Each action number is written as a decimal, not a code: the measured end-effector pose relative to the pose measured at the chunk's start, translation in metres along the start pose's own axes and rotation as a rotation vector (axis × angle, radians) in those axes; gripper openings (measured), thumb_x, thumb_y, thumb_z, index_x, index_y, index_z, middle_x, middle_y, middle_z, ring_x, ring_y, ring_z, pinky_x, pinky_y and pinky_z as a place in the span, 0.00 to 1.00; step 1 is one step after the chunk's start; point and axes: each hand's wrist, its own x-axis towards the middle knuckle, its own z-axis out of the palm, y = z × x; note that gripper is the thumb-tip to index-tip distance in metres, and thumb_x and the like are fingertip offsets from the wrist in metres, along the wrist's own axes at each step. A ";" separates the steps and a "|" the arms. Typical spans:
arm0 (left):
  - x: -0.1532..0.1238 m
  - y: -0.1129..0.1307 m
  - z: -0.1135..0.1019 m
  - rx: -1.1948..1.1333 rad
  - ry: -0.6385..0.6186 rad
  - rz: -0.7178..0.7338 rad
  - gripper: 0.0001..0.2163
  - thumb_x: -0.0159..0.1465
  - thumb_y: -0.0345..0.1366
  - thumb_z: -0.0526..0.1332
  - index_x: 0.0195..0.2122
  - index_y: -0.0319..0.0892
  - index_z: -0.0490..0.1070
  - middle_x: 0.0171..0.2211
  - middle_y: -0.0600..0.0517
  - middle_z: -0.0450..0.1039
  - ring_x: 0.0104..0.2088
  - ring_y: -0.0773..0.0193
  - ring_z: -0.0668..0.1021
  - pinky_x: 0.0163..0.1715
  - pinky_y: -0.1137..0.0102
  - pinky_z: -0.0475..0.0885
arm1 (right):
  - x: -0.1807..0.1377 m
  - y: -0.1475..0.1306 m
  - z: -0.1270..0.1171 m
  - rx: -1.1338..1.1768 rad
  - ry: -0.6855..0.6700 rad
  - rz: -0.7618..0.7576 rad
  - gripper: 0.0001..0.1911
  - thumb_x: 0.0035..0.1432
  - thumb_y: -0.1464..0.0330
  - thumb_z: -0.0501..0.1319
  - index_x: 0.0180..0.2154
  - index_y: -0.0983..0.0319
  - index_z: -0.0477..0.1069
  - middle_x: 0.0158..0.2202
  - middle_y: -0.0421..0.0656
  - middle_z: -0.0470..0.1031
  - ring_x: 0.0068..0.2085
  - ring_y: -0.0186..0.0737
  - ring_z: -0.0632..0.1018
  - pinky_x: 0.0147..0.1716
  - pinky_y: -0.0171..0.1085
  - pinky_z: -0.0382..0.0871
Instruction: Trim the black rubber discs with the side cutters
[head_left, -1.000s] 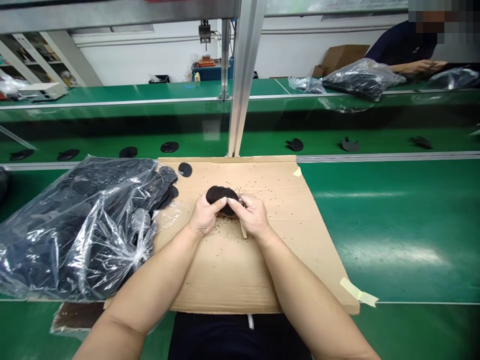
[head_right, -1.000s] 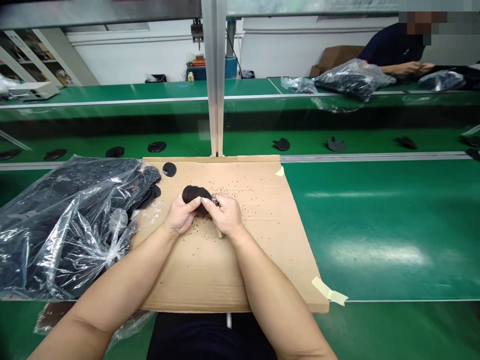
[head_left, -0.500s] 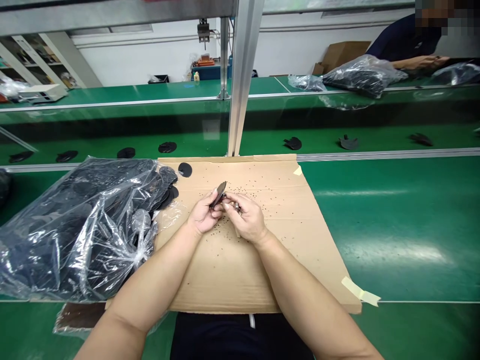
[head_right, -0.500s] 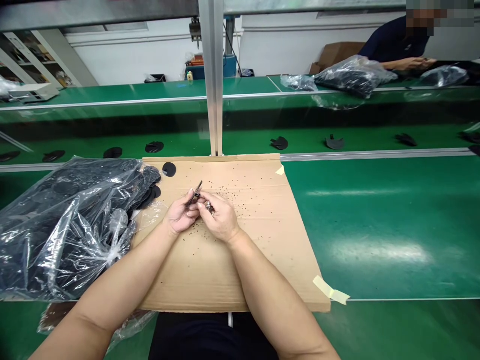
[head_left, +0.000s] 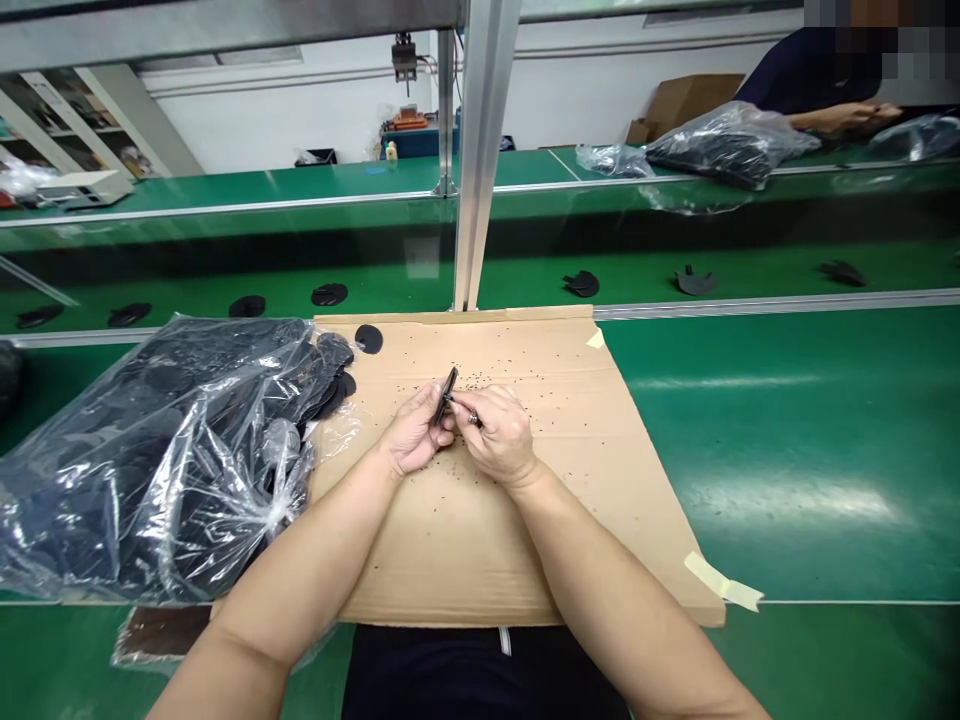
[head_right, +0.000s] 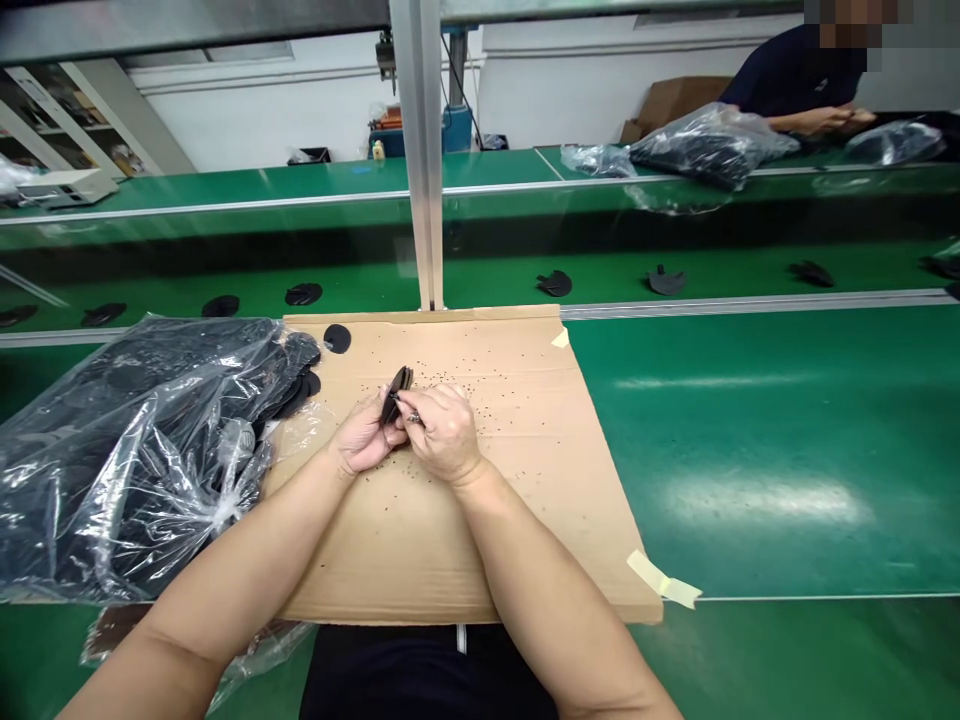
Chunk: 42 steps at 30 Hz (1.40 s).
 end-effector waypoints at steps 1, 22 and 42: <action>0.000 0.000 0.001 0.014 0.003 0.004 0.20 0.51 0.46 0.73 0.36 0.39 0.68 0.27 0.55 0.69 0.22 0.73 0.70 0.15 0.81 0.61 | 0.000 0.001 0.001 -0.007 0.006 -0.003 0.09 0.64 0.69 0.57 0.39 0.62 0.76 0.33 0.44 0.80 0.34 0.41 0.76 0.39 0.42 0.67; 0.030 -0.021 -0.002 0.166 0.271 0.499 0.24 0.59 0.46 0.66 0.51 0.40 0.63 0.46 0.45 0.71 0.40 0.64 0.76 0.39 0.68 0.73 | 0.033 0.013 0.013 0.046 -0.095 0.455 0.15 0.58 0.62 0.57 0.42 0.61 0.76 0.31 0.41 0.78 0.31 0.38 0.76 0.33 0.35 0.69; 0.024 -0.016 0.003 0.244 0.338 0.389 0.22 0.59 0.48 0.65 0.48 0.40 0.66 0.41 0.46 0.69 0.34 0.66 0.75 0.32 0.71 0.74 | 0.132 0.107 0.033 -0.763 -0.653 0.321 0.13 0.60 0.68 0.53 0.41 0.61 0.74 0.42 0.49 0.76 0.45 0.46 0.75 0.45 0.42 0.62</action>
